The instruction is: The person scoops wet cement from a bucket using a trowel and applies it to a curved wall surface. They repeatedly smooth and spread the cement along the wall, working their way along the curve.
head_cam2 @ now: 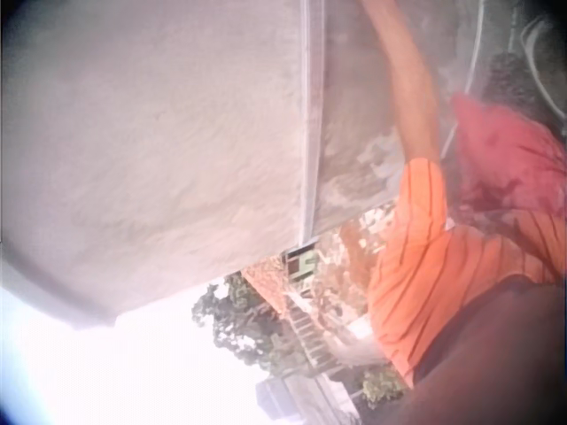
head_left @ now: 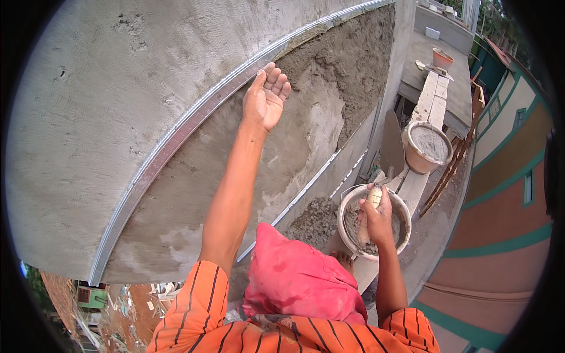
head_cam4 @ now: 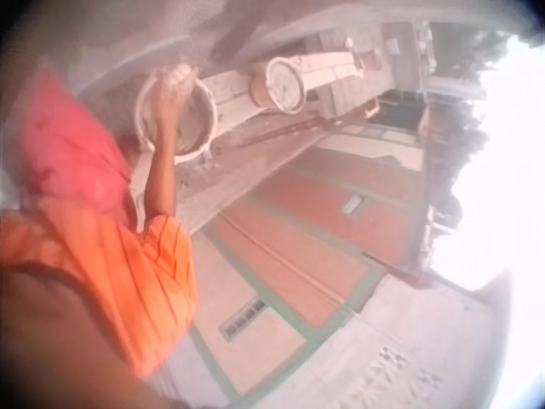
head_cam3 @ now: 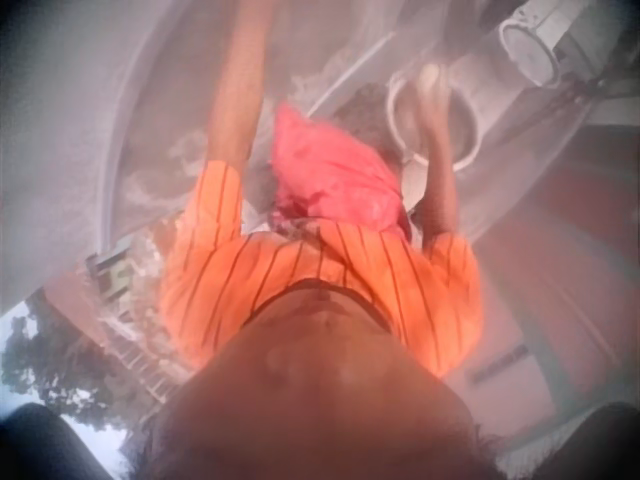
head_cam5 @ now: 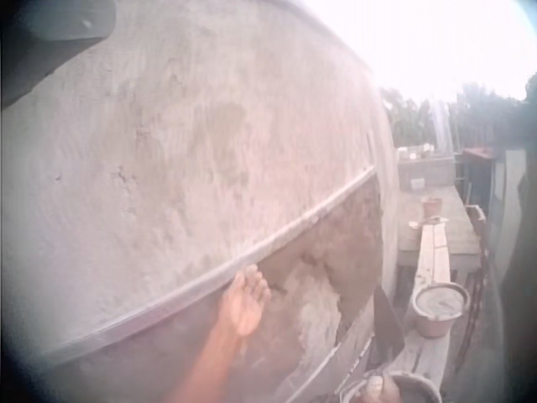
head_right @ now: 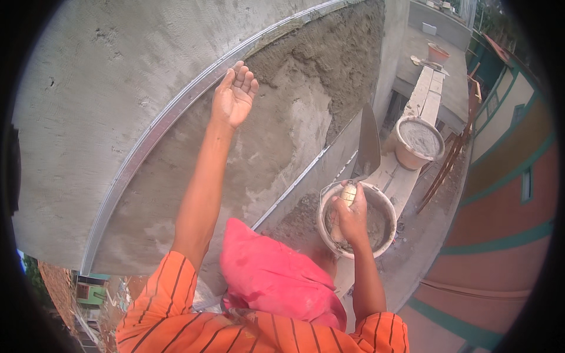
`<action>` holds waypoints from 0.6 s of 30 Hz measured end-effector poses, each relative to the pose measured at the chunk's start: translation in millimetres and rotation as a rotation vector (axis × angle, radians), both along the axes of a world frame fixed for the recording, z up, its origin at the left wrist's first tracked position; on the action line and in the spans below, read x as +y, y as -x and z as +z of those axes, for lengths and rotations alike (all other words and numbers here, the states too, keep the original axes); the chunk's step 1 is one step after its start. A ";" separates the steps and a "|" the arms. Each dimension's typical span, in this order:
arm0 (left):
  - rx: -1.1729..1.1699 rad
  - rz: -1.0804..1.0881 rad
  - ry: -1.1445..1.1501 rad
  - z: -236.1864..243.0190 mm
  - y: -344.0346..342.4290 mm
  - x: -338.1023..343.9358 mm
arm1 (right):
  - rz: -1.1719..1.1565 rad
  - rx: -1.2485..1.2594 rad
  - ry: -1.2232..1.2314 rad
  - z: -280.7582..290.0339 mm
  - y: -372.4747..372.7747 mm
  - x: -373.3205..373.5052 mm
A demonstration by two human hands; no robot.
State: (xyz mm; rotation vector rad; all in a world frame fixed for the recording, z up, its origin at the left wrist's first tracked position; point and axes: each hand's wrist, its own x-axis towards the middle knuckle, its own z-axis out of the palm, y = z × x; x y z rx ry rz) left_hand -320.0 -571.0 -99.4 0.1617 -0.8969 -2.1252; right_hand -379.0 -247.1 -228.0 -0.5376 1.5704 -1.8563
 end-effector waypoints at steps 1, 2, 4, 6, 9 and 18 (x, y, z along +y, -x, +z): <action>0.024 0.010 -0.005 -4.1 4.8 -3.3 | -0.016 -0.038 -0.036 -8.9 -3.3 11.1; 0.047 0.023 -0.009 -9.5 7.5 -5.4 | -0.025 -0.058 -0.060 -12.3 -8.2 18.4; 0.042 0.032 -0.078 -7.6 12.5 -2.1 | -0.048 -0.100 -0.092 -16.9 -15.6 27.4; 0.085 -0.028 -0.075 -9.0 12.2 -3.2 | -0.024 -0.131 -0.104 -21.5 -26.3 35.7; 0.046 0.097 -0.023 -5.2 10.8 3.5 | 0.005 -0.127 -0.091 -27.9 -39.7 39.9; 0.031 0.025 -0.064 1.4 9.9 -3.2 | 0.133 -0.159 0.068 -7.6 -43.3 5.0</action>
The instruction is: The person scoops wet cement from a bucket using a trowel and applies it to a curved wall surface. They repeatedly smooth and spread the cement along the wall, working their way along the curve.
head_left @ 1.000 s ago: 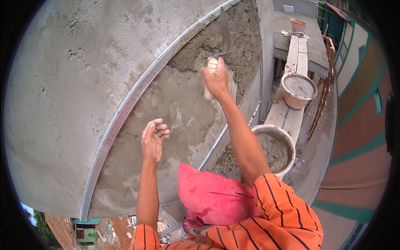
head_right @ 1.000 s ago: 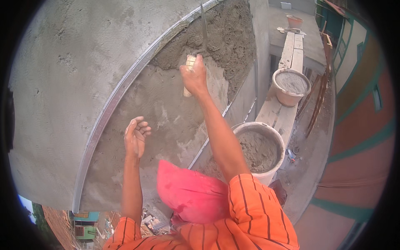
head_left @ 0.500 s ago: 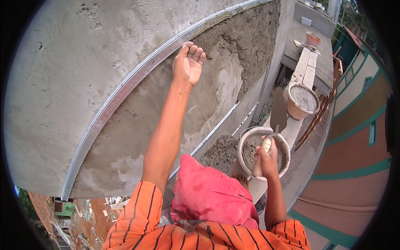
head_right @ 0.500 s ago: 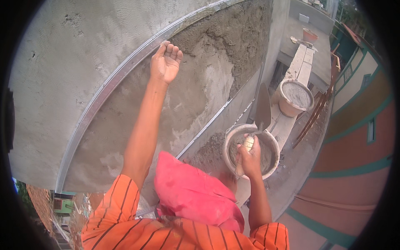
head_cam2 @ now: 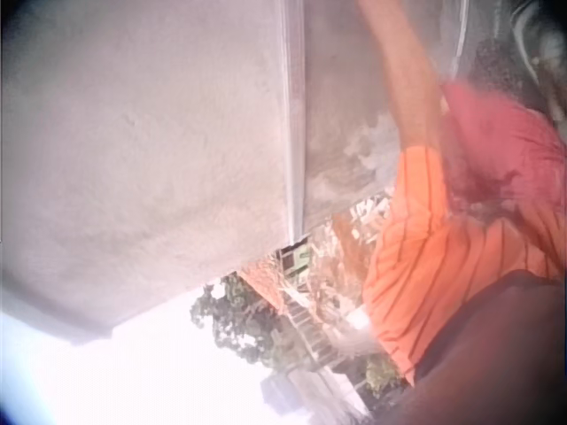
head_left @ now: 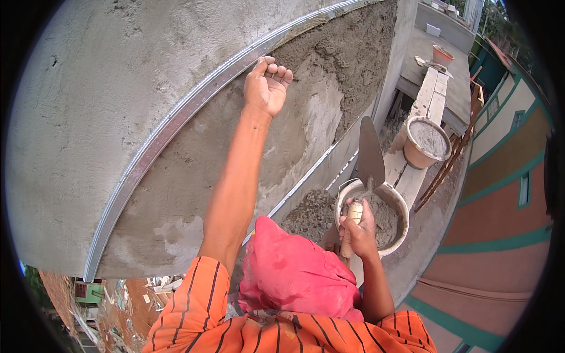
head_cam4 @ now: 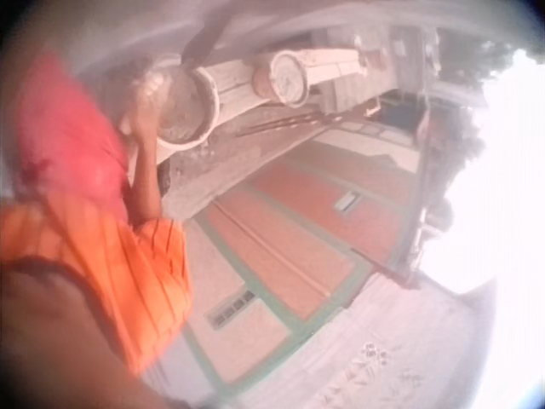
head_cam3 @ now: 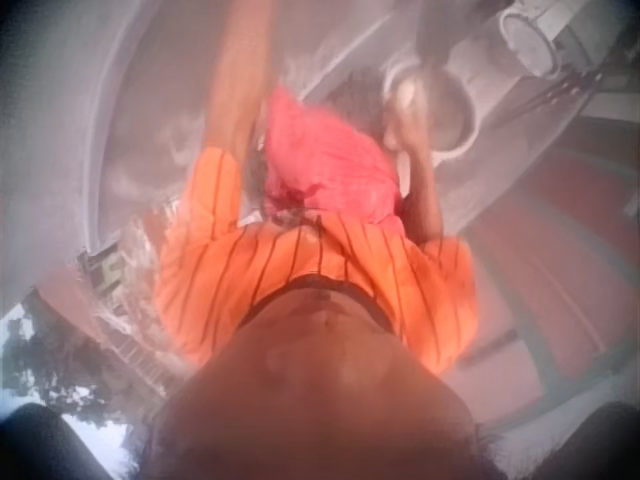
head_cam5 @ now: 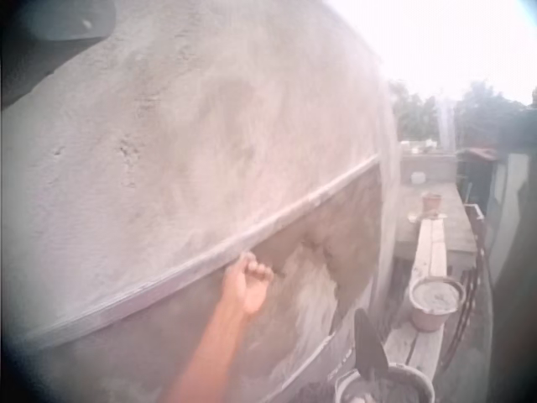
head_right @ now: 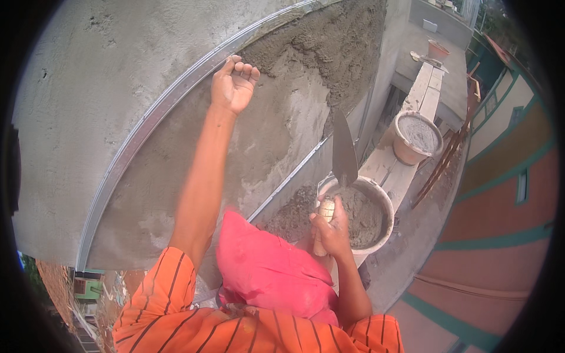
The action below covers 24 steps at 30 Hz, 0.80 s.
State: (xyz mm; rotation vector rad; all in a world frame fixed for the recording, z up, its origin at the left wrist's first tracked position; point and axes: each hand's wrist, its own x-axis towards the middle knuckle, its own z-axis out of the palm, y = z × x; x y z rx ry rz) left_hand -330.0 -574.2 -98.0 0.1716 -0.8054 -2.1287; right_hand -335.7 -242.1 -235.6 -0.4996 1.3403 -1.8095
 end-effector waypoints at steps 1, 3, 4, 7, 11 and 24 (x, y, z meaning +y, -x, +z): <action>-0.033 0.021 0.014 2.7 -3.0 7.4 | 0.006 -0.026 0.057 -3.1 2.5 -5.3; -0.109 -0.014 0.131 -0.2 -17.8 1.6 | 0.032 -0.023 0.174 -3.4 7.2 -27.4; -0.177 -0.032 0.140 -2.4 -24.2 1.7 | 0.084 0.058 0.209 -8.1 19.8 -44.9; -0.325 -0.099 0.193 -17.0 -59.6 19.7 | 0.161 0.316 0.227 -14.4 69.9 -118.1; -0.442 -0.086 0.198 -35.6 -141.7 50.8 | -0.177 0.091 0.416 35.6 98.2 -211.6; -0.593 0.024 0.025 -81.5 -261.4 85.3 | -0.272 0.889 0.346 39.4 76.7 -264.6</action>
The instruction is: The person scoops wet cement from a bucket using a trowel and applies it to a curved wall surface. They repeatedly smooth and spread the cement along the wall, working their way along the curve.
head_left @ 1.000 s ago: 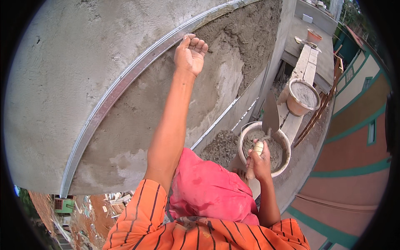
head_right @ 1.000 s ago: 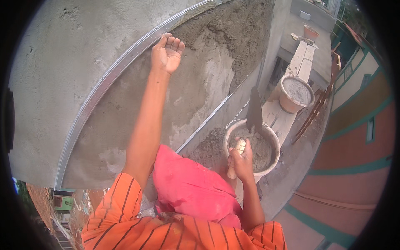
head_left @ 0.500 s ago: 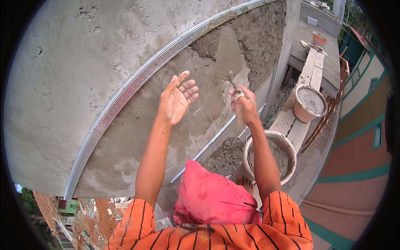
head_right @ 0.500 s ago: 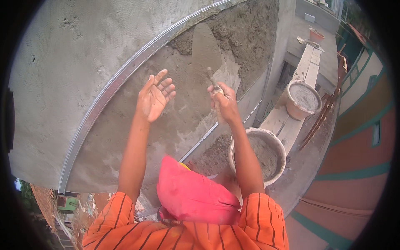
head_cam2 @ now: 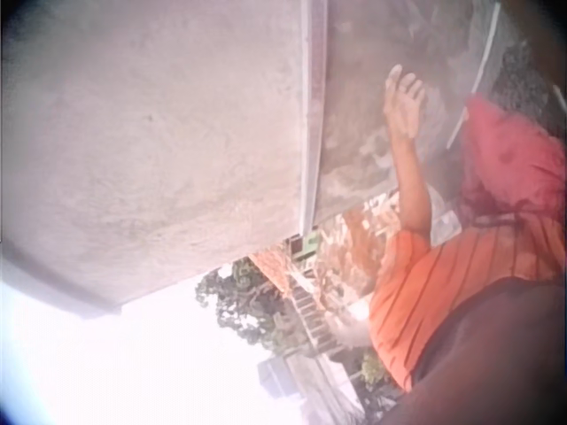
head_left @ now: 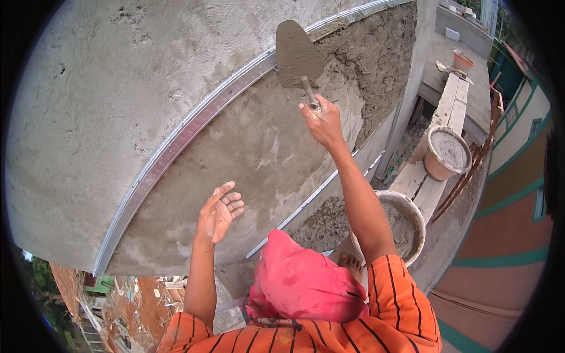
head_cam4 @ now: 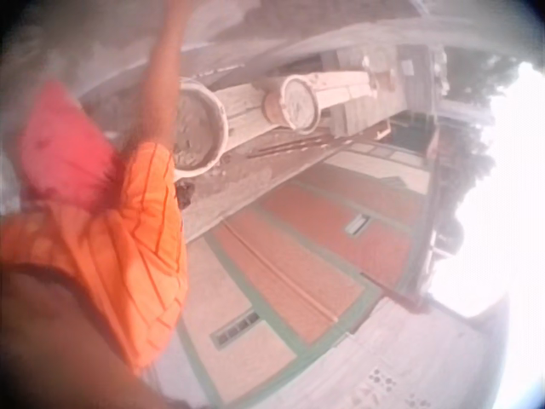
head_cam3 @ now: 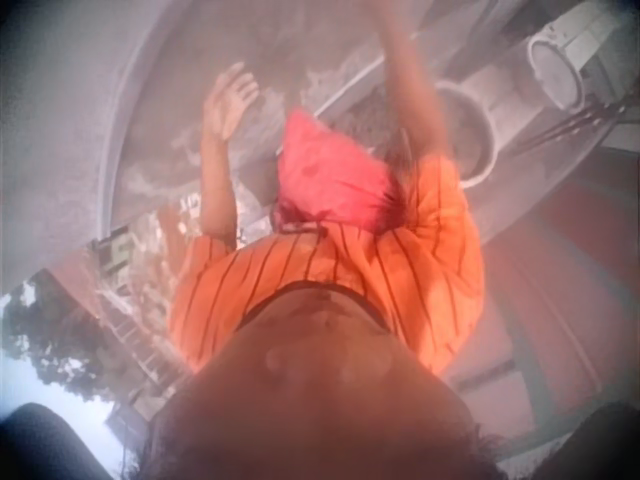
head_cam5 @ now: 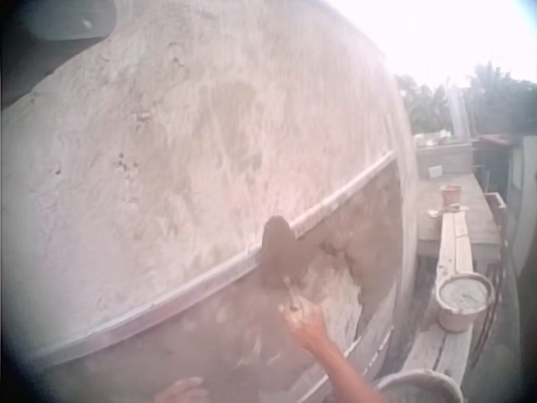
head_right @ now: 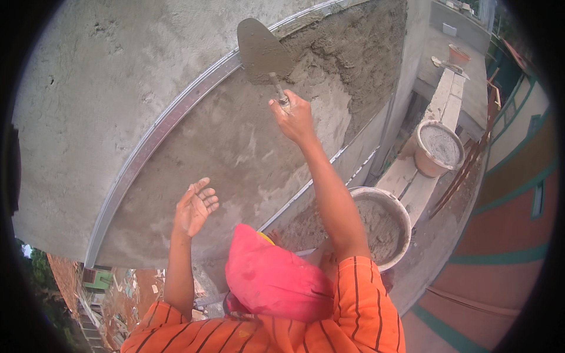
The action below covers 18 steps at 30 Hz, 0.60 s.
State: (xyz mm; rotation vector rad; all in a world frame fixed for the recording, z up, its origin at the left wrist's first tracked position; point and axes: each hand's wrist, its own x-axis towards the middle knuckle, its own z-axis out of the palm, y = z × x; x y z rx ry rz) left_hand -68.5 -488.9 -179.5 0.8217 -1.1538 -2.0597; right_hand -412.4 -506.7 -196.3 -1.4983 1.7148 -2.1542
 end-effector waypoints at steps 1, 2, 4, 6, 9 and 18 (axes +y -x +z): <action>0.020 -0.012 0.004 0.5 5.6 -1.5 | 0.016 -0.164 -0.005 0.4 4.5 0.0; 0.040 -0.024 0.008 1.2 12.3 -4.3 | 0.031 -0.328 -0.010 2.3 11.2 -1.2; 0.049 -0.044 0.019 4.7 22.9 -4.3 | 0.044 -0.339 -0.050 6.4 11.9 0.7; 0.036 -0.063 0.022 4.6 32.8 -0.8 | 0.034 -0.026 -0.134 5.1 0.5 7.1; 0.037 -0.081 0.004 0.7 39.8 -3.0 | 0.120 -0.195 -0.109 9.2 -2.6 15.1; -0.040 -0.082 0.027 -1.4 42.4 1.9 | 0.326 0.112 -0.178 4.5 -20.5 10.4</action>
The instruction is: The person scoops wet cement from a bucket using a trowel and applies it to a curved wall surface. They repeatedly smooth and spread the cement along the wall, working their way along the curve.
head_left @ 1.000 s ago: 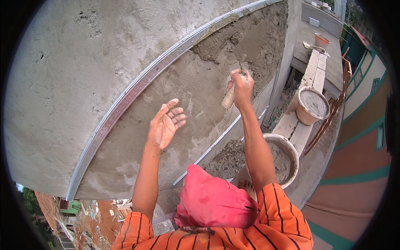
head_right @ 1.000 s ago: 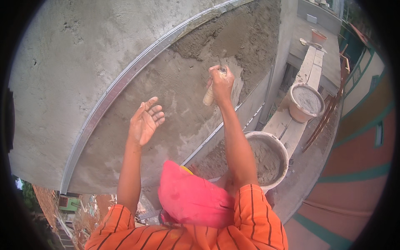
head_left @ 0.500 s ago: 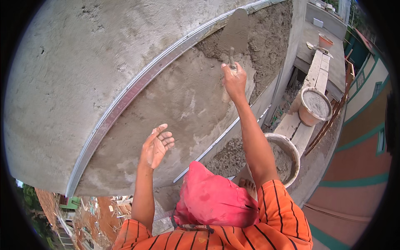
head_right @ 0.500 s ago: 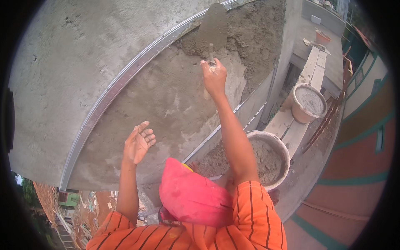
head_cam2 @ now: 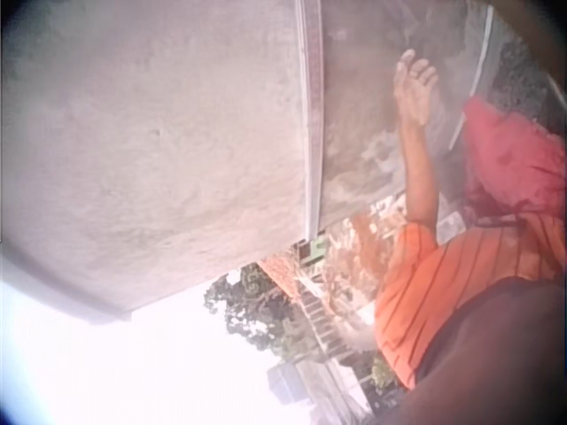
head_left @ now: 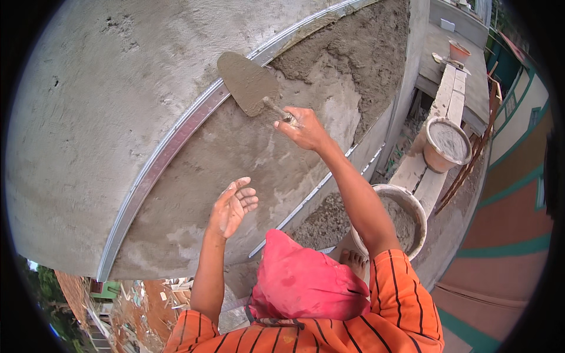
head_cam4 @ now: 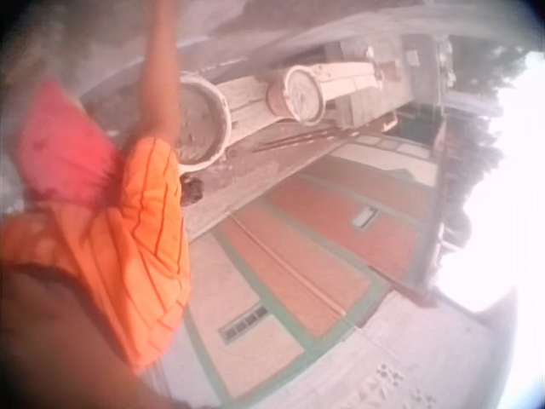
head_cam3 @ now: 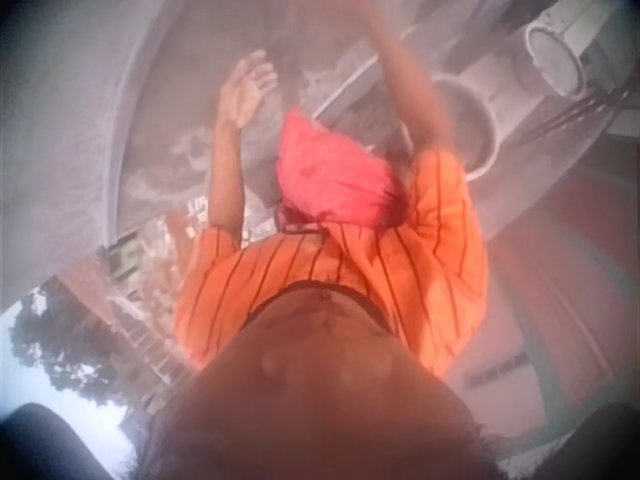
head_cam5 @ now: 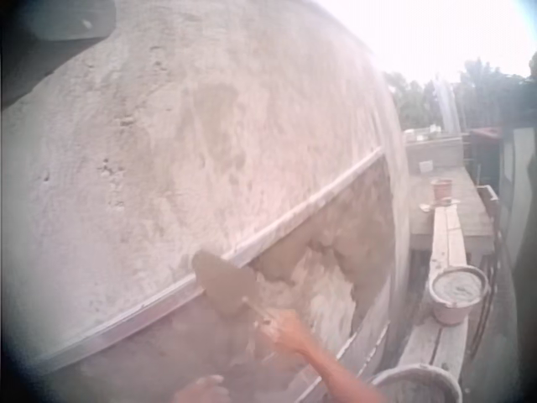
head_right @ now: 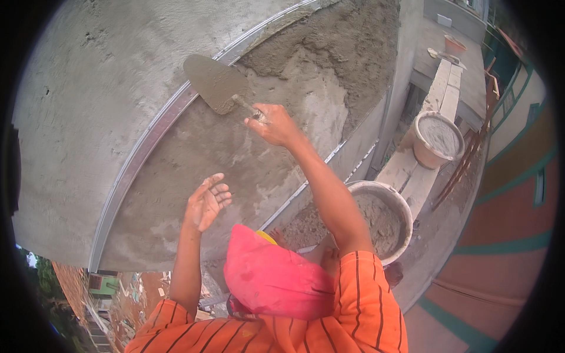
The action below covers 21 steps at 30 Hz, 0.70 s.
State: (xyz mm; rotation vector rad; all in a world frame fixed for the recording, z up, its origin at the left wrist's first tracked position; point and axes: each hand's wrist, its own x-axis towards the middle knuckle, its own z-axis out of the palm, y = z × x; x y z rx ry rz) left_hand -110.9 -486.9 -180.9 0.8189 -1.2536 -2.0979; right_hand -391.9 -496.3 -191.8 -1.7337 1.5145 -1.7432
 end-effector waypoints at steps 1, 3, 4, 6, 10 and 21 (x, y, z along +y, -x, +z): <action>-0.012 -0.007 0.006 0.2 1.8 -3.6 | 0.020 -0.021 -0.036 2.1 -1.0 3.4; -0.036 -0.017 0.000 -5.7 7.4 -14.2 | 0.099 0.058 0.007 4.1 -12.1 21.8; -0.028 -0.014 -0.014 -5.0 15.9 -21.2 | 0.145 0.100 0.022 7.2 -21.3 35.6; 0.032 -0.030 -0.023 5.1 52.6 -40.6 | 0.088 -0.126 -0.053 13.4 -27.0 78.0; 0.365 -0.140 0.010 50.8 150.6 -76.4 | -0.136 -0.432 -0.188 -12.2 -3.1 164.7; 0.767 -0.175 -0.072 65.3 209.0 -100.2 | -0.633 -0.385 -0.670 -68.9 19.5 352.6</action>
